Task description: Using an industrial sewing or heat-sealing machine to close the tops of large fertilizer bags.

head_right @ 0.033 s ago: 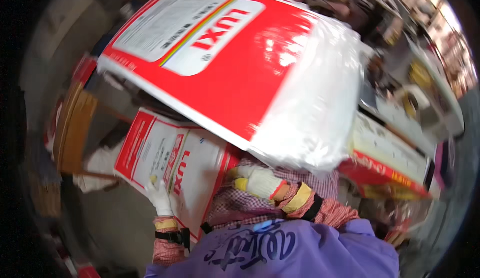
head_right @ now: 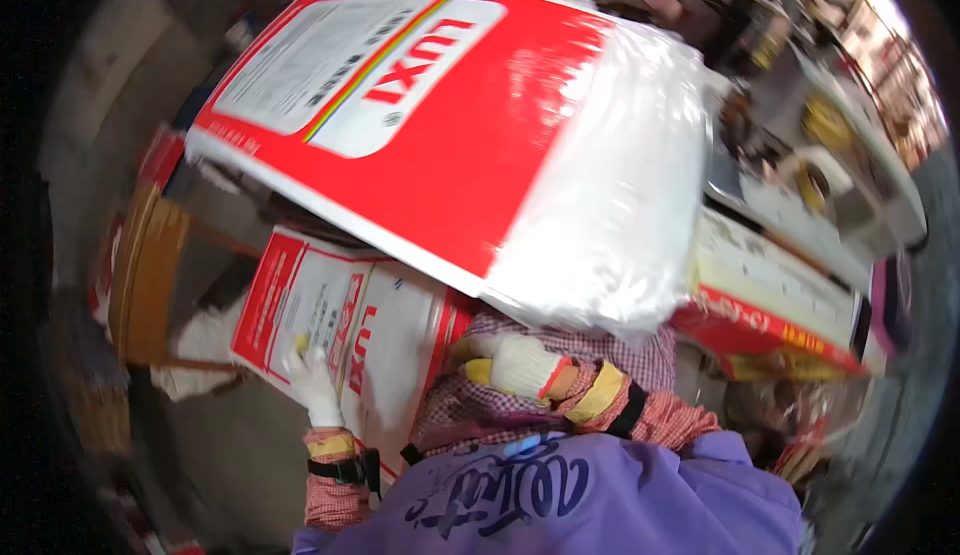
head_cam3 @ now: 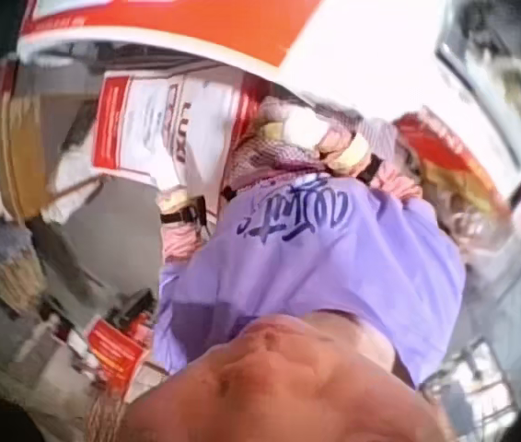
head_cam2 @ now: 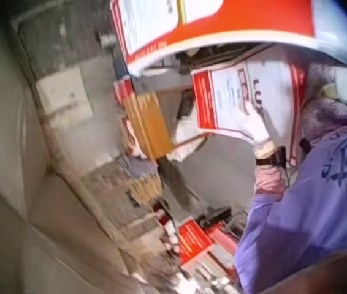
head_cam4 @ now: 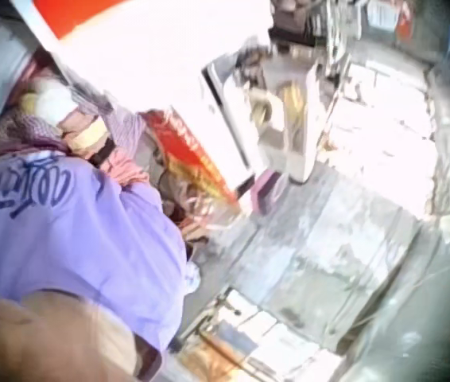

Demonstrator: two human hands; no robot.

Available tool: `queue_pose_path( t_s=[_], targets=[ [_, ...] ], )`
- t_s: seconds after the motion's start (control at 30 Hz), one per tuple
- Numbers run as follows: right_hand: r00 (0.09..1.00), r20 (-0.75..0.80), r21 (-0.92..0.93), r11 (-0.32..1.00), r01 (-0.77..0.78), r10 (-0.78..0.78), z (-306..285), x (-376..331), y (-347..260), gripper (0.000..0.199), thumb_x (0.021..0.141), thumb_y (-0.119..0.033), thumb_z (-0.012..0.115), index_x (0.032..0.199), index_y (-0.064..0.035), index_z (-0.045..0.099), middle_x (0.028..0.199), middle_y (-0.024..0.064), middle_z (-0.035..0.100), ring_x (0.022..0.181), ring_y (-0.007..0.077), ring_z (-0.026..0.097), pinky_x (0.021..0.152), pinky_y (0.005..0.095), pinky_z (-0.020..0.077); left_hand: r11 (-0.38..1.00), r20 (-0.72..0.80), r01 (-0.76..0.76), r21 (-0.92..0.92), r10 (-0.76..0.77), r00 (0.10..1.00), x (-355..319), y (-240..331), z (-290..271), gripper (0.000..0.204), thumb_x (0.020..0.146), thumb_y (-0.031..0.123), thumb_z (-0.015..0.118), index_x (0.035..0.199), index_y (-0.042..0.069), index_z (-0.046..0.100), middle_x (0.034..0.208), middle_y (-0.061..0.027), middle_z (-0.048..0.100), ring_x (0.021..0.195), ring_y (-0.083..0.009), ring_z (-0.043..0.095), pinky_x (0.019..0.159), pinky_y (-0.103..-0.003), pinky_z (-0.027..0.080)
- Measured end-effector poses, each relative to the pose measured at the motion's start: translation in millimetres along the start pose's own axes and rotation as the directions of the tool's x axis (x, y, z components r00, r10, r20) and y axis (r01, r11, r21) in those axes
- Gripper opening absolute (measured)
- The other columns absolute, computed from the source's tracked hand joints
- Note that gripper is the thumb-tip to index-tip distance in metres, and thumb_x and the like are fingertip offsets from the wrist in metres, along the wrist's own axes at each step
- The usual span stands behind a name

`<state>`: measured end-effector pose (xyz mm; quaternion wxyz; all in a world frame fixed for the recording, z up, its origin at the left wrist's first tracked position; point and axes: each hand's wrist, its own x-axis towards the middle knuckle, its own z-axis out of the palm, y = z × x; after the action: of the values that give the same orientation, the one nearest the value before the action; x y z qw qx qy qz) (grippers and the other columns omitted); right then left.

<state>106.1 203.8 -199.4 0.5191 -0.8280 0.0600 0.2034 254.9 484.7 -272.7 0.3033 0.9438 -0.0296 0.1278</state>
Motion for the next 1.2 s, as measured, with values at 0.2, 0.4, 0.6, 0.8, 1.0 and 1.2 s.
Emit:
queue_pose_path(
  t_s=[0.2,0.4,0.6,0.8,1.0,1.2],
  targets=[
    [0.975,-0.165,0.349,0.915,0.202,-0.152,-15,-58,19,0.032,0.082,-0.02,0.054,0.112,-0.009,0.056,0.104,0.0107,0.061,0.095,0.0221,0.058,0.083,0.0301,0.0444,0.649,0.063,-0.651,-0.395,0.725,0.685,14,244,-2,0.019,0.077,0.006,0.06,0.095,0.001,0.058,0.116,-0.0116,0.051,0.106,-0.0254,0.046,0.091,-0.033,0.037],
    [0.965,-0.231,0.12,0.981,0.154,-0.123,-46,-96,8,0.023,0.082,-0.012,0.055,0.103,-0.0058,0.06,0.094,0.0065,0.063,0.089,0.0137,0.058,0.082,0.026,0.0437,0.384,0.36,-0.904,-0.186,0.883,0.301,-11,308,70,0.037,0.06,0.017,0.069,0.092,0.0,0.059,0.109,-0.0163,0.054,0.1,-0.0322,0.05,0.086,-0.039,0.04],
    [0.734,-0.658,0.732,0.376,0.568,0.171,-91,-93,22,0.019,0.079,-0.012,0.058,0.094,-0.0004,0.059,0.089,0.0083,0.062,0.078,0.0136,0.06,0.069,0.0251,0.0473,0.619,0.432,-0.554,-0.556,0.785,0.443,15,313,76,0.031,0.072,0.009,0.063,0.1,-0.003,0.057,0.085,-0.0085,0.06,0.079,-0.0147,0.057,0.072,-0.026,0.046],
    [0.533,-0.836,0.224,0.967,0.119,0.128,-140,-44,7,0.033,0.075,-0.026,0.057,0.1,-0.004,0.061,0.091,0.0127,0.064,0.077,0.0256,0.061,0.071,0.0341,0.0472,0.744,0.593,-0.28,-0.607,0.658,0.464,26,321,71,0.026,0.077,0.011,0.063,0.099,-0.003,0.058,0.082,-0.0045,0.061,0.072,-0.0091,0.055,0.067,-0.023,0.046],
    [0.678,-0.725,0.17,0.985,0.007,0.12,-146,-26,3,0.034,0.069,-0.033,0.061,0.091,-0.0077,0.065,0.082,0.016,0.063,0.073,0.0287,0.061,0.067,0.0371,0.0469,0.735,0.602,-0.21,-0.645,0.658,0.453,36,325,64,0.026,0.081,0.016,0.06,0.098,-0.003,0.058,0.079,-0.0011,0.058,0.071,-0.0067,0.053,0.068,-0.02,0.044],
    [0.664,-0.742,0.087,0.996,-0.035,0.088,-141,-13,-6,0.034,0.069,-0.039,0.063,0.087,-0.0095,0.064,0.078,0.0138,0.063,0.072,0.0281,0.061,0.064,0.0368,0.0471,0.819,0.805,0.127,-0.56,0.502,0.317,37,361,35,0.032,0.084,0.031,0.058,0.086,-0.001,0.056,0.076,-0.0022,0.058,0.066,-0.0077,0.052,0.066,-0.02,0.044]
  ],
)
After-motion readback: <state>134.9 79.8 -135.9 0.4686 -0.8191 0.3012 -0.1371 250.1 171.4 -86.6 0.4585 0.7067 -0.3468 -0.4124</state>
